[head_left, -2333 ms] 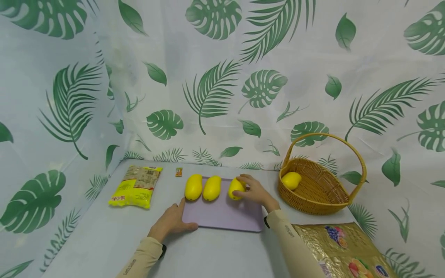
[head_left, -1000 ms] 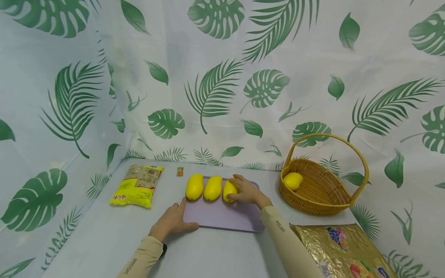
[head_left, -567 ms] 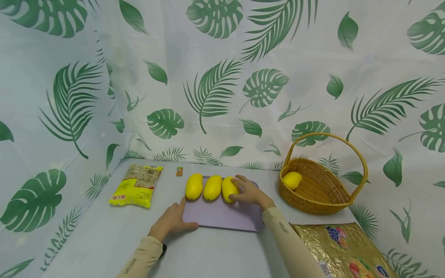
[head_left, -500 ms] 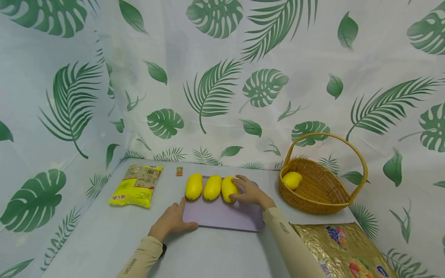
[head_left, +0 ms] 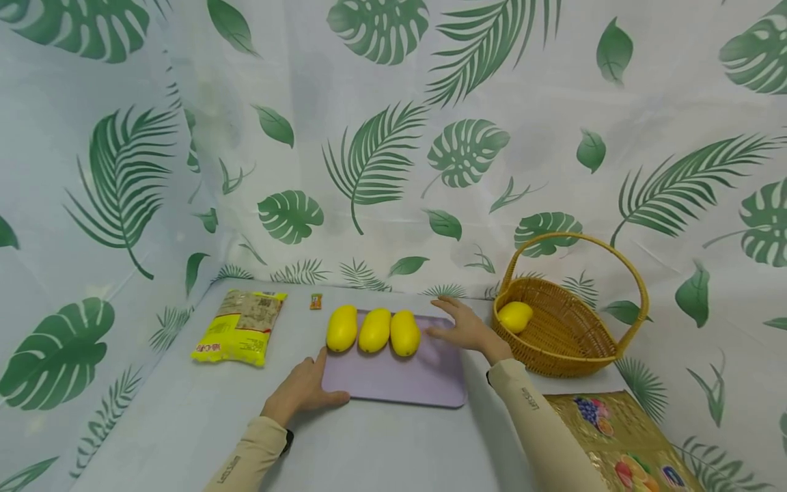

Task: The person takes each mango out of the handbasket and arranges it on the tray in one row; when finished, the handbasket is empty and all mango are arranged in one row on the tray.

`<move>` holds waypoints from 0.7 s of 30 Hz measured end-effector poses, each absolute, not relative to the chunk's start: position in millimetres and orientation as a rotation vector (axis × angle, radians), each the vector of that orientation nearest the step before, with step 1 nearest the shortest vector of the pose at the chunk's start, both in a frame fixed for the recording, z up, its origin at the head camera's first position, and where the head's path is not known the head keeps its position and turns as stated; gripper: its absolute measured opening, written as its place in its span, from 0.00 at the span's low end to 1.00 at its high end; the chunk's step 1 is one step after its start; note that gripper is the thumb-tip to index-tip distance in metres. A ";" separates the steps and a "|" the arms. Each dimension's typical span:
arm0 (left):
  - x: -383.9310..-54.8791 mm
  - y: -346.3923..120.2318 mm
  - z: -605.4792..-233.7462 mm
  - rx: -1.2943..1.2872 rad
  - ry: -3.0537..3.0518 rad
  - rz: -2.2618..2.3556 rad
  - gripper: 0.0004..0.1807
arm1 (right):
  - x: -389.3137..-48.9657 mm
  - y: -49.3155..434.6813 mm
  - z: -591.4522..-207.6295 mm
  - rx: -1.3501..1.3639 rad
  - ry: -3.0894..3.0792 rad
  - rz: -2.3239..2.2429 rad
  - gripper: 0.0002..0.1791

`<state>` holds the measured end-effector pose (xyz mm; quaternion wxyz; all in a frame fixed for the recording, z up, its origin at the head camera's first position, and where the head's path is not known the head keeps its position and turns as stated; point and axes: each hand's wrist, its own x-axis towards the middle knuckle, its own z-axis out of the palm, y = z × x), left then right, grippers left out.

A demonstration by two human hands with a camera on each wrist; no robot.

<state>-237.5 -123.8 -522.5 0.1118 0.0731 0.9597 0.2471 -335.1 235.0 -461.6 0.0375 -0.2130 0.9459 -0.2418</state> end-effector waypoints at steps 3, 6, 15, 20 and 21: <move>-237.6 -123.9 -521.8 0.197 2.813 0.723 0.65 | -335.0 246.7 -452.9 -0.614 2.900 -0.732 0.44; -237.8 -124.3 -521.0 0.195 2.814 0.720 0.65 | -334.3 257.6 -447.0 -0.592 2.920 -0.714 0.44; -235.8 -124.0 -519.6 0.207 2.807 0.718 0.65 | -331.3 289.0 -442.1 -0.536 2.987 -0.660 0.41; -236.7 -123.1 -519.9 0.202 2.811 0.712 0.65 | -330.7 306.2 -437.8 -0.492 2.994 -0.646 0.42; -237.1 -122.8 -520.3 0.200 2.811 0.714 0.65 | -329.9 309.7 -436.1 -0.477 2.990 -0.654 0.42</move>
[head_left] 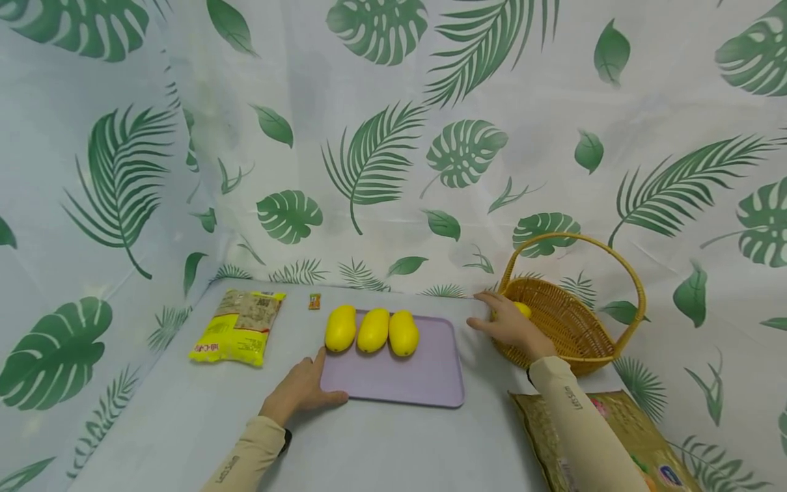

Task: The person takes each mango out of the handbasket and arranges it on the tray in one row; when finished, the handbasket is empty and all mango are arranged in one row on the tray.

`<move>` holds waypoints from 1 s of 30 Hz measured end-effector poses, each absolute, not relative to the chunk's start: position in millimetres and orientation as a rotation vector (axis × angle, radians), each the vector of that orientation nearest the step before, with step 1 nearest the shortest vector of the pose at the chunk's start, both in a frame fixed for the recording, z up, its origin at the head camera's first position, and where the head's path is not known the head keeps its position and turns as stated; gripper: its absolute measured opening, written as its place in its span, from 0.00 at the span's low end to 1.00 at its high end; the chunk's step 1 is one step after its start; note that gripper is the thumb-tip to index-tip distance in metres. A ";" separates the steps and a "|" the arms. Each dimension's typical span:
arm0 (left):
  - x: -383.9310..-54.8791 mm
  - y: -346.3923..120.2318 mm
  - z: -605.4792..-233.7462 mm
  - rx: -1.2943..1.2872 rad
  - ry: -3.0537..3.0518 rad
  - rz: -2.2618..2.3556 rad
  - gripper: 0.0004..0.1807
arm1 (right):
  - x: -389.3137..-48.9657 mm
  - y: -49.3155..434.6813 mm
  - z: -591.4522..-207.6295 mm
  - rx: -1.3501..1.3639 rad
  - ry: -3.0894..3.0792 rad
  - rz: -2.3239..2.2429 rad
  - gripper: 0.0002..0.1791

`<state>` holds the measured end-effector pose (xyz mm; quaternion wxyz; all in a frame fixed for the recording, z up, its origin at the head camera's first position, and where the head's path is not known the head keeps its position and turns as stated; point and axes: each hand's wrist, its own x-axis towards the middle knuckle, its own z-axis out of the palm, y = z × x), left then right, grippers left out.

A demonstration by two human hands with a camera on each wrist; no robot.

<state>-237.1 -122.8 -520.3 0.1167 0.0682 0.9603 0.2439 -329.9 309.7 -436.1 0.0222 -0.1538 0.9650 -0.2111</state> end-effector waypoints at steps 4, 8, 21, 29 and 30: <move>-238.9 -122.7 -521.5 0.203 2.819 0.716 0.65 | -328.5 323.7 -429.6 -0.421 2.975 -0.678 0.43; -239.2 -122.9 -522.7 0.211 2.819 0.724 0.65 | -329.4 336.8 -425.0 -0.383 2.970 -0.671 0.42; -237.3 -122.3 -520.9 0.214 2.815 0.720 0.65 | -341.3 374.7 -425.4 -0.305 2.963 -0.524 0.44; -239.7 -125.3 -524.6 0.201 2.811 0.734 0.66 | -347.3 384.0 -420.1 -0.291 2.946 -0.426 0.44; -239.8 -125.4 -524.9 0.200 2.809 0.735 0.66 | -348.2 385.0 -420.3 -0.290 2.943 -0.421 0.43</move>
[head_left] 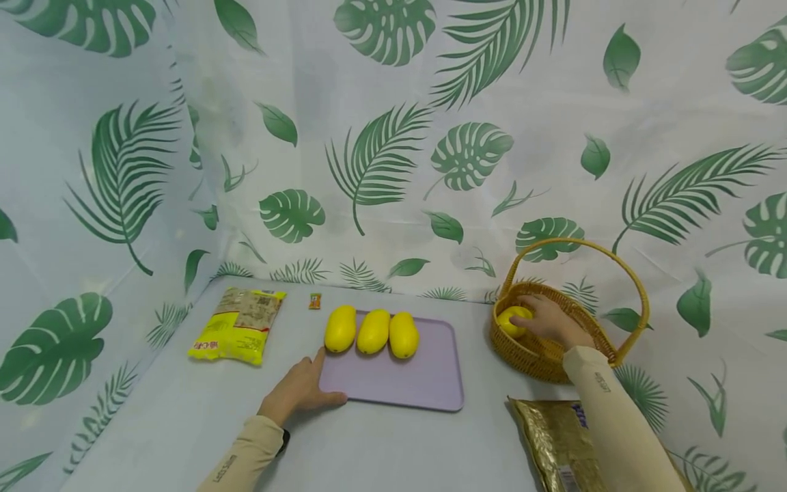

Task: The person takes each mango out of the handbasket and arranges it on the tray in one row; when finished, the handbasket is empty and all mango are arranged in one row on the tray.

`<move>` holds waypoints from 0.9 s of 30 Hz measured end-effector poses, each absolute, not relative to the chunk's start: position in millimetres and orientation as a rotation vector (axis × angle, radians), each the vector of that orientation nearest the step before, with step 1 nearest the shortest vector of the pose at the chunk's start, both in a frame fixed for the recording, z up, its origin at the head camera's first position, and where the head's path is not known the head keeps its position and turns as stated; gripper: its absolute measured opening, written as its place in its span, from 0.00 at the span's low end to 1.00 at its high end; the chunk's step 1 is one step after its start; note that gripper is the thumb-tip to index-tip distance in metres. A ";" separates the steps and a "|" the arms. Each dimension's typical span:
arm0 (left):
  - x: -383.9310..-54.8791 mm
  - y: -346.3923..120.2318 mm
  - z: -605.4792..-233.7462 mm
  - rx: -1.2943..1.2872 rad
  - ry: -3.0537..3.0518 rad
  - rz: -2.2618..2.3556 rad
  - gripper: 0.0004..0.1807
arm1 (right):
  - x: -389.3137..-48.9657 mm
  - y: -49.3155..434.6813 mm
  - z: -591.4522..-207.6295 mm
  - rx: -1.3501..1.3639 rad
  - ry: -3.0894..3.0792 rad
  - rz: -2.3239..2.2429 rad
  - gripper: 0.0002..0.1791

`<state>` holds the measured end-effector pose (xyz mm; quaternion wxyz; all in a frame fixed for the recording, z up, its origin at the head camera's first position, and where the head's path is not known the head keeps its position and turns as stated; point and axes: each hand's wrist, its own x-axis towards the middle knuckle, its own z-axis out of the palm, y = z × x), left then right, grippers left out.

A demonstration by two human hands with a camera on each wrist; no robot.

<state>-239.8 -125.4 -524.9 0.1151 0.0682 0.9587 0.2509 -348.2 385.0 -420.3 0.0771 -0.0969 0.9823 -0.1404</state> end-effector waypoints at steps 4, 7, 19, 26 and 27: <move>-239.8 -125.4 -524.5 0.187 2.801 0.743 0.66 | -353.4 386.6 -420.0 -0.302 2.932 -0.407 0.44; -238.8 -125.4 -523.7 0.183 2.798 0.740 0.66 | -357.5 386.6 -420.9 -0.327 2.920 -0.370 0.44; -238.6 -126.5 -518.9 0.192 2.800 0.751 0.65 | -370.3 381.8 -422.1 -0.293 2.830 -0.328 0.45; -239.1 -126.8 -521.7 0.193 2.778 0.774 0.65 | -375.0 376.0 -428.6 -0.312 2.785 -0.322 0.43; -239.3 -126.7 -522.0 0.193 2.775 0.776 0.65 | -375.2 375.3 -429.3 -0.313 2.781 -0.319 0.43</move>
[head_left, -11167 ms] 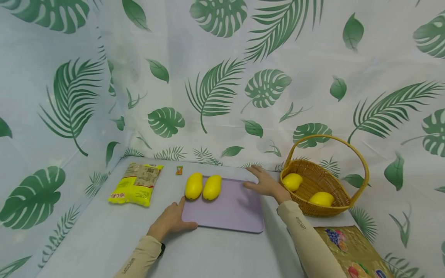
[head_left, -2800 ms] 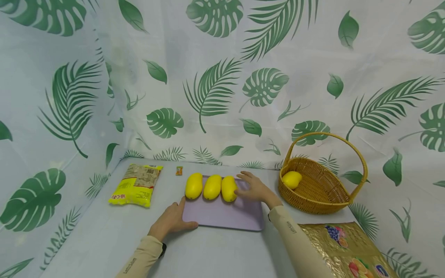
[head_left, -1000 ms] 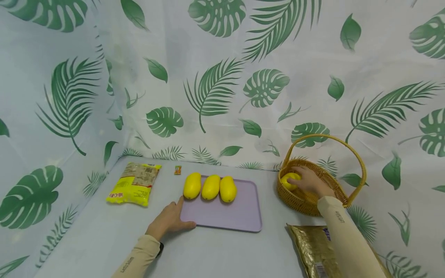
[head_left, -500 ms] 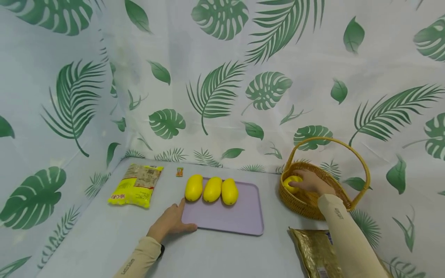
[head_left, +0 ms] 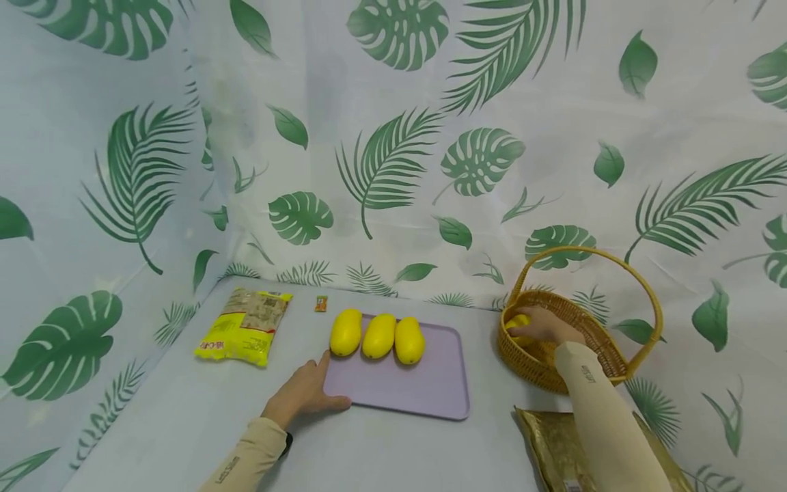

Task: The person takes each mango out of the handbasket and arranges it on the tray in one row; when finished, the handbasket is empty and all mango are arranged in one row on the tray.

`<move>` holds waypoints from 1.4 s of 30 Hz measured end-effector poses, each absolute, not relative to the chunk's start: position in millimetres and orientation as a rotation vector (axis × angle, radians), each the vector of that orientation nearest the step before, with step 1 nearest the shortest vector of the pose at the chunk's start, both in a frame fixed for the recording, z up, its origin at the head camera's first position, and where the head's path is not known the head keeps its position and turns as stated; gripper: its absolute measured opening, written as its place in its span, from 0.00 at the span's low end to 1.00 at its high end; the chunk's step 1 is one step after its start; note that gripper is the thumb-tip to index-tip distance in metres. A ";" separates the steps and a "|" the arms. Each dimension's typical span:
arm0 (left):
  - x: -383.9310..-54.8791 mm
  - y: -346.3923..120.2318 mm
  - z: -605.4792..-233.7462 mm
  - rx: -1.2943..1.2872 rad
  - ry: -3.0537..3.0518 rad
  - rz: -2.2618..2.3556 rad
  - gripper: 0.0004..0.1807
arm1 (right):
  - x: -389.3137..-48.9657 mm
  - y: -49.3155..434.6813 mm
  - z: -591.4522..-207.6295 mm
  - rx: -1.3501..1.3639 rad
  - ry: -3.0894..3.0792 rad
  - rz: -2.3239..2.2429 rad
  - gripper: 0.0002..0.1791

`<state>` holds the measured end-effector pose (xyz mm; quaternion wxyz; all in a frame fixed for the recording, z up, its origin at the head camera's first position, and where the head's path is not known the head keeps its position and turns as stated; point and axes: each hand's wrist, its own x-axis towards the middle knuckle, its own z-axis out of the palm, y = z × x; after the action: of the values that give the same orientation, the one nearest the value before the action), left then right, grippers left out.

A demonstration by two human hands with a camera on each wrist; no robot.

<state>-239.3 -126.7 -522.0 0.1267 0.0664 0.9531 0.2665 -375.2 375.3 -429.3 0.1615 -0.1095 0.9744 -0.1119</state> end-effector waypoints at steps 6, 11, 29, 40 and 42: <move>-239.3 -123.8 -522.4 0.201 2.765 0.778 0.65 | -372.4 378.2 -433.8 -0.300 2.774 -0.285 0.40; -239.4 -122.4 -522.9 0.198 2.765 0.761 0.65 | -370.8 384.6 -441.1 -0.260 2.767 -0.272 0.39; -237.5 -122.2 -519.0 0.220 2.798 0.747 0.64 | -355.3 396.9 -436.8 -0.392 2.931 -0.289 0.39; -238.2 -125.9 -518.7 0.203 2.805 0.739 0.65 | -342.9 399.8 -423.6 -0.347 2.976 -0.472 0.45; -238.2 -126.2 -519.8 0.205 2.804 0.737 0.65 | -339.5 397.2 -421.1 -0.355 2.977 -0.498 0.45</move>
<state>-238.2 -126.2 -519.8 0.1171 0.0702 0.9581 0.2518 -339.5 397.2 -421.1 0.0513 -0.1168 0.9782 -0.1637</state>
